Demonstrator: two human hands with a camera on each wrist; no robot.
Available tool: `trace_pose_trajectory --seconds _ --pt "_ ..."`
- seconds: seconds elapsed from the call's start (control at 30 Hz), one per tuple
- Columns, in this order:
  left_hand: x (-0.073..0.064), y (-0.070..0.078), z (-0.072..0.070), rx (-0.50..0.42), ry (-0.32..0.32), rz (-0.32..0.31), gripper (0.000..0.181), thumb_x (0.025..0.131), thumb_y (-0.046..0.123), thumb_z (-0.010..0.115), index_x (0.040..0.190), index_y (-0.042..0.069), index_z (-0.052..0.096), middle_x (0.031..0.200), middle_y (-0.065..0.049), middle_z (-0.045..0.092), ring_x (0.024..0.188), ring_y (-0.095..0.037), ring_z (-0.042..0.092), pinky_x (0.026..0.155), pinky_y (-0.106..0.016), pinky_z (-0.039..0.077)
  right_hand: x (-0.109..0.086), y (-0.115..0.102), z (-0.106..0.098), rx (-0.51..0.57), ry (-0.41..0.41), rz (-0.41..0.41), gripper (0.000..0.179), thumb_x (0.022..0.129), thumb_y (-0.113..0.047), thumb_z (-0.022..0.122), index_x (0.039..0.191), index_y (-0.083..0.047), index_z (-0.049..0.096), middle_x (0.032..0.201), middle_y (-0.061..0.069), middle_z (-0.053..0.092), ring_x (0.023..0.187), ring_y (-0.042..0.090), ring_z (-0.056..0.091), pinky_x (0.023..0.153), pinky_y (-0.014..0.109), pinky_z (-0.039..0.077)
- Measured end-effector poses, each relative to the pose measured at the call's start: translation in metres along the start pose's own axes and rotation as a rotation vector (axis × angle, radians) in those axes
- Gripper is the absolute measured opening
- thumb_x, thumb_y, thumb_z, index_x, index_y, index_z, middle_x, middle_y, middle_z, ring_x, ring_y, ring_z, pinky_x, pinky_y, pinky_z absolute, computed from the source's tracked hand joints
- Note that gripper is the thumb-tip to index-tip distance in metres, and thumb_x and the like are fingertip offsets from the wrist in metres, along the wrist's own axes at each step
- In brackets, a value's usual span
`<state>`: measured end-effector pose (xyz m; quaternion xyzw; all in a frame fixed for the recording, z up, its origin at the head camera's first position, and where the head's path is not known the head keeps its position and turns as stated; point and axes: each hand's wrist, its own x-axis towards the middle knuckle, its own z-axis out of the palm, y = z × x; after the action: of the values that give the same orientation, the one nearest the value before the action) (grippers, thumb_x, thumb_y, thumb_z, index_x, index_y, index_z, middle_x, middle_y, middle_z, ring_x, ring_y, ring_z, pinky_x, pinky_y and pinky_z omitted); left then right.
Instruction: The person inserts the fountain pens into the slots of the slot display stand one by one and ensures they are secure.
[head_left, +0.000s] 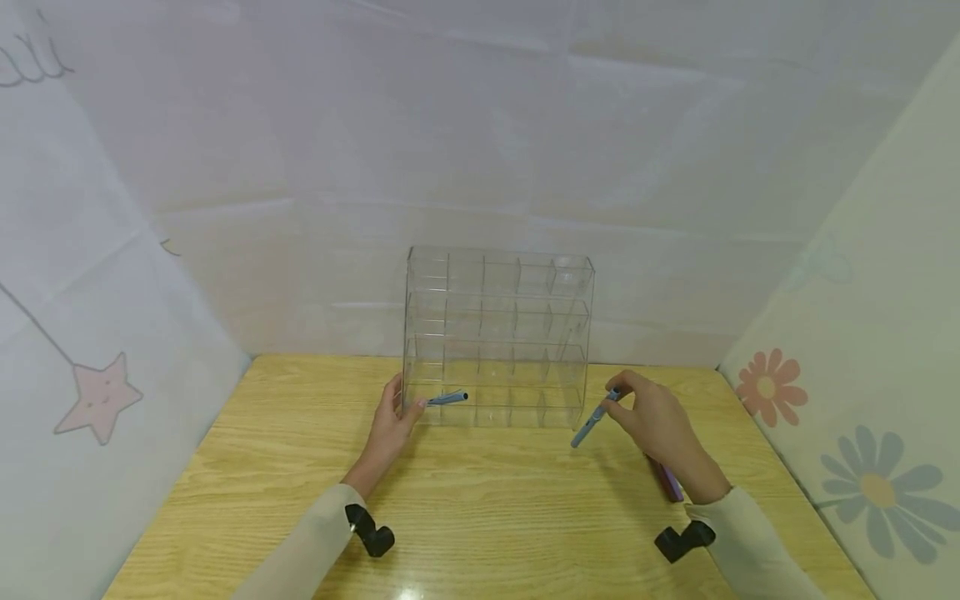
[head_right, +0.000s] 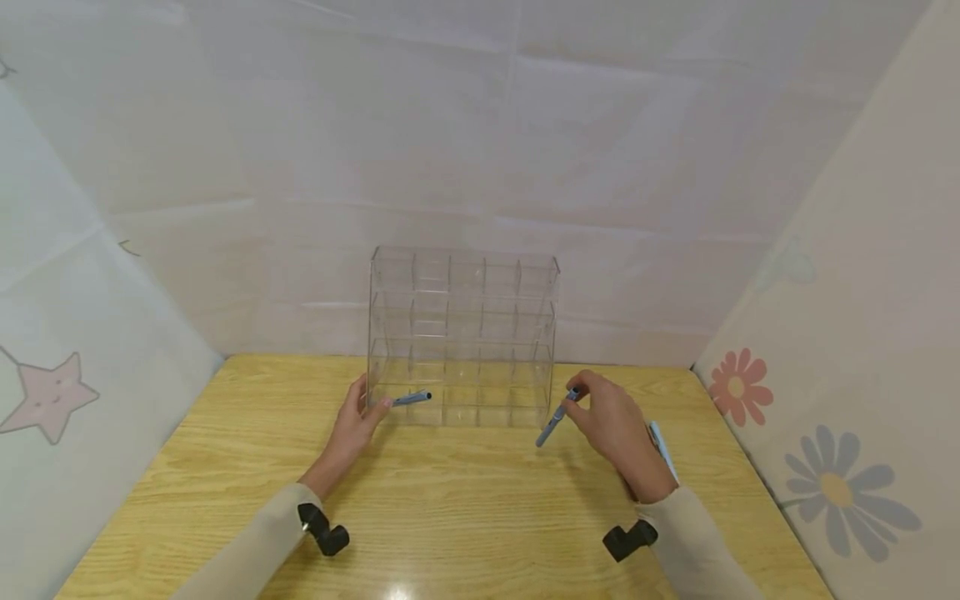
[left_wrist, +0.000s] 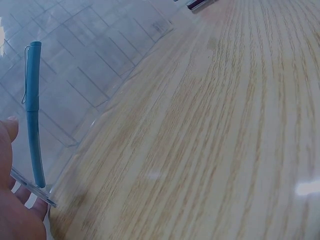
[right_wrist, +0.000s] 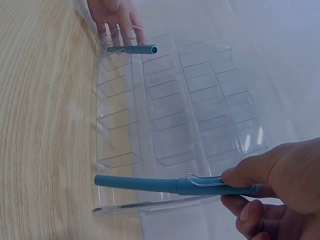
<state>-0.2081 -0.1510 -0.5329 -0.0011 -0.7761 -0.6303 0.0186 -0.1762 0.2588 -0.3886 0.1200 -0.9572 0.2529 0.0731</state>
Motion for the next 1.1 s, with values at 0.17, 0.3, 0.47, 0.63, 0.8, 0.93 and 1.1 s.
trace_pose_trajectory --seconds 0.17,0.3,0.47,0.63,0.8,0.93,1.1 --pt "0.001 -0.001 0.000 -0.008 0.003 -0.008 0.077 0.112 0.030 0.058 0.172 0.011 0.013 0.177 -0.024 0.015 0.164 -0.049 0.017 0.133 -0.064 0.025 0.000 -0.003 0.000 0.008 0.000 -0.010 0.024 0.099 -0.019 0.077 0.116 -0.004 0.071 0.105 0.014 0.079 0.050 0.007 0.037 0.044 0.022 0.031" --pt "0.001 0.000 0.000 -0.002 -0.002 -0.007 0.078 0.112 0.032 0.057 0.172 0.011 0.012 0.177 -0.024 0.015 0.164 -0.050 0.016 0.133 -0.064 0.024 0.000 -0.005 -0.001 0.019 -0.017 0.005 0.024 0.099 -0.021 0.077 0.116 -0.005 0.071 0.104 0.011 0.079 0.050 0.008 0.040 0.044 0.023 0.032" --pt "0.001 0.000 -0.001 -0.001 -0.009 -0.004 0.079 0.113 0.030 0.057 0.172 0.010 0.009 0.177 -0.026 0.013 0.163 -0.053 0.016 0.132 -0.066 0.024 0.000 -0.007 -0.002 0.026 -0.029 0.014 0.026 0.099 -0.024 0.078 0.116 -0.005 0.072 0.103 0.009 0.079 0.051 0.009 0.040 0.045 0.024 0.033" --pt "0.001 0.001 -0.001 -0.009 -0.011 0.000 0.080 0.112 0.028 0.058 0.172 0.009 0.008 0.177 -0.027 0.013 0.163 -0.054 0.016 0.131 -0.068 0.024 0.001 -0.008 -0.002 0.026 -0.031 0.012 0.029 0.100 -0.027 0.077 0.117 -0.005 0.072 0.102 0.007 0.079 0.050 0.008 0.040 0.044 0.024 0.034" --pt "0.000 0.001 0.000 -0.009 -0.001 -0.007 0.078 0.112 0.029 0.059 0.172 0.011 0.012 0.177 -0.024 0.016 0.163 -0.051 0.017 0.132 -0.065 0.025 0.003 -0.010 0.000 0.025 -0.025 0.021 0.030 0.100 -0.029 0.078 0.117 -0.006 0.072 0.088 0.002 0.075 0.050 0.009 0.042 0.043 0.023 0.034" --pt "0.000 0.000 0.001 -0.008 0.002 -0.005 0.077 0.112 0.027 0.059 0.172 0.011 0.012 0.177 -0.025 0.015 0.163 -0.052 0.016 0.132 -0.066 0.024 0.004 -0.012 0.002 0.032 -0.014 0.028 0.029 0.100 -0.030 0.077 0.116 -0.006 0.072 0.070 -0.003 0.064 0.049 0.010 0.041 0.042 0.023 0.033" --pt "-0.001 0.000 0.001 -0.012 -0.003 0.003 0.076 0.113 0.024 0.057 0.172 0.010 0.011 0.177 -0.026 0.014 0.163 -0.053 0.015 0.132 -0.067 0.022 0.006 -0.015 0.005 0.050 -0.001 0.033 0.028 0.100 -0.031 0.077 0.113 -0.007 0.072 0.063 -0.002 0.058 0.048 0.010 0.040 0.042 0.021 0.031"
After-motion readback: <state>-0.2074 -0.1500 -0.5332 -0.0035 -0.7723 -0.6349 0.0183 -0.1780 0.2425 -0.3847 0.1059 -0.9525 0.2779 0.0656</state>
